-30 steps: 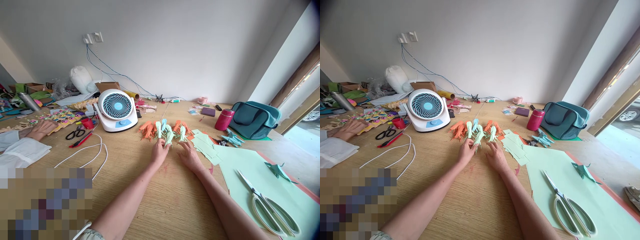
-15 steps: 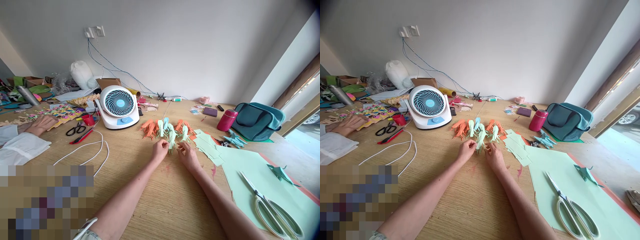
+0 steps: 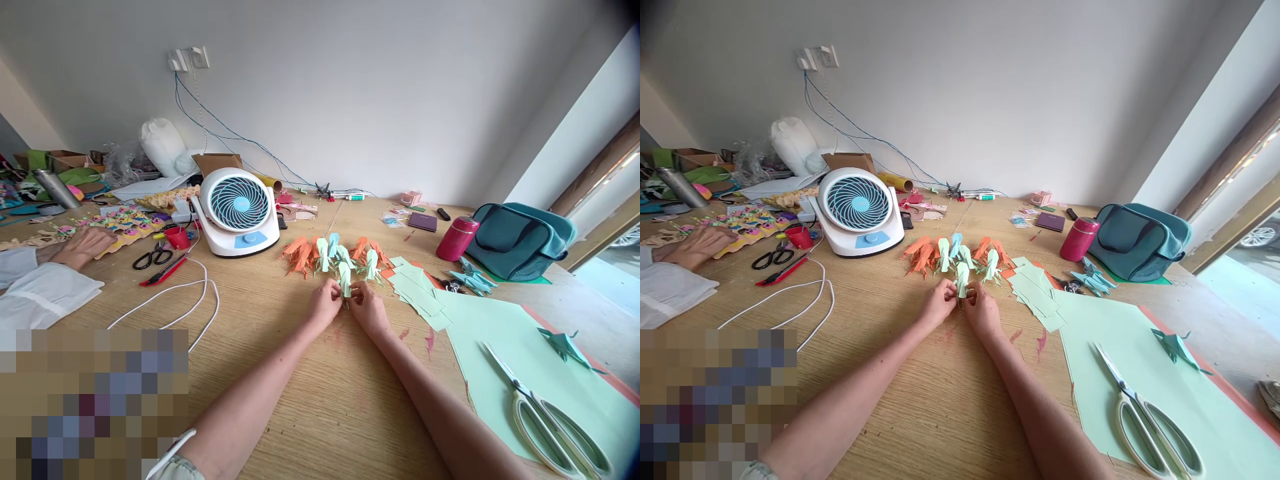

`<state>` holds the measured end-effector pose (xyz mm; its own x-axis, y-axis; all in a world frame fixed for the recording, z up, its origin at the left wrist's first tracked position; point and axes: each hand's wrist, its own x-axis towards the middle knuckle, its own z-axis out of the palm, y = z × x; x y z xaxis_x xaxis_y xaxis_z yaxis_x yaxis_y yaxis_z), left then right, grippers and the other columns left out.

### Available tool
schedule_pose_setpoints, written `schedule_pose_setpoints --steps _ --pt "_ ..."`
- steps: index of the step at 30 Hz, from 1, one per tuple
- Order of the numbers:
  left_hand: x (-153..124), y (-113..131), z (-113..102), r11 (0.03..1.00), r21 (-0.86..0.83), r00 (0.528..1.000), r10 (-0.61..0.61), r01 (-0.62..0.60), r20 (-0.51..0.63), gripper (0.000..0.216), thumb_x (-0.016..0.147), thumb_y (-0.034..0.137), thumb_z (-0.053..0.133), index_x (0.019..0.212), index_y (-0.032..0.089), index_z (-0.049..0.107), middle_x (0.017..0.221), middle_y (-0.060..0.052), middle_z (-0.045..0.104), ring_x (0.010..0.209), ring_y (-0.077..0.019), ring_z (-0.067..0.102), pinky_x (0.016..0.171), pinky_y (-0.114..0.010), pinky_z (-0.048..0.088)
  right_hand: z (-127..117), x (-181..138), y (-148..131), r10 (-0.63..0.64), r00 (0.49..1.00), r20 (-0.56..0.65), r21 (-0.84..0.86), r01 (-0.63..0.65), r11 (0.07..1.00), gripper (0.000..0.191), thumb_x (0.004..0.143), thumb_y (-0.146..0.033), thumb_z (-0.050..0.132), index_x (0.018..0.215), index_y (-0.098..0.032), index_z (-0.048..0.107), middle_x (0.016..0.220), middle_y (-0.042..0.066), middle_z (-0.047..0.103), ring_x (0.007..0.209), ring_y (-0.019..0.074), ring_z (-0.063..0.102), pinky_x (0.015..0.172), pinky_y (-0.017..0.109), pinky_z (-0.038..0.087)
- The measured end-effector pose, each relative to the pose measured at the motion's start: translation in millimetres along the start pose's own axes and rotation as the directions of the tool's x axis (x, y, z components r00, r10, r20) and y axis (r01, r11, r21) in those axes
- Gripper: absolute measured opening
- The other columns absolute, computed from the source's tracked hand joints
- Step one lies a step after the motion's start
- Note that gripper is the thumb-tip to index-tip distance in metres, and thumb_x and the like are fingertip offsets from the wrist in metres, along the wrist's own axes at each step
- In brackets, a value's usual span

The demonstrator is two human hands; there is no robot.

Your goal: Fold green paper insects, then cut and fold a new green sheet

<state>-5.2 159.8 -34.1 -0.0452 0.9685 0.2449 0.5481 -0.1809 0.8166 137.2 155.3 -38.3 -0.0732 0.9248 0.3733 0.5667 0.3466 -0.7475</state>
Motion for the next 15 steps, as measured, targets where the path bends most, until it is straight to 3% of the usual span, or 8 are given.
schedule_pose_setpoints --steps 6,10,15 --pt "-1.3 -0.3 -1.0 0.995 0.082 0.998 0.056 -0.053 -0.032 0.019 0.073 0.001 0.058 0.082 0.018 0.057 0.07 0.001 0.065 0.062 -0.0128 0.059 0.062 -0.023 0.044 -1.1 0.7 2.7 -0.035 0.999 -0.018 -0.052 0.034 0.998 0.022 0.078 -0.015 0.05 0.097 -0.024 0.058 0.081 0.0 0.069 0.064 0.0152 0.062 0.062 0.025 0.047" --pt "-5.6 1.7 -5.5 0.978 0.143 0.987 0.159 -0.154 -0.026 0.023 0.074 -0.003 0.053 0.083 0.018 0.058 0.078 -0.001 0.064 0.072 -0.0148 0.06 0.07 -0.026 0.045 -2.4 1.6 3.2 -0.089 0.996 -0.024 -0.109 0.086 0.99 0.017 0.081 -0.017 0.049 0.094 -0.023 0.059 0.088 0.003 0.068 0.073 0.0173 0.061 0.068 0.027 0.046" --pt "-9.1 1.9 -6.8 0.951 0.209 0.972 0.235 -0.227 -0.013 0.022 0.076 -0.002 0.051 0.082 0.017 0.059 0.085 -0.005 0.062 0.082 -0.0189 0.06 0.077 -0.03 0.045 -3.0 2.2 4.9 -0.135 0.991 -0.019 -0.188 0.129 0.974 0.011 0.081 -0.017 0.049 0.085 -0.021 0.058 0.082 0.005 0.067 0.078 0.0209 0.06 0.073 0.031 0.044"
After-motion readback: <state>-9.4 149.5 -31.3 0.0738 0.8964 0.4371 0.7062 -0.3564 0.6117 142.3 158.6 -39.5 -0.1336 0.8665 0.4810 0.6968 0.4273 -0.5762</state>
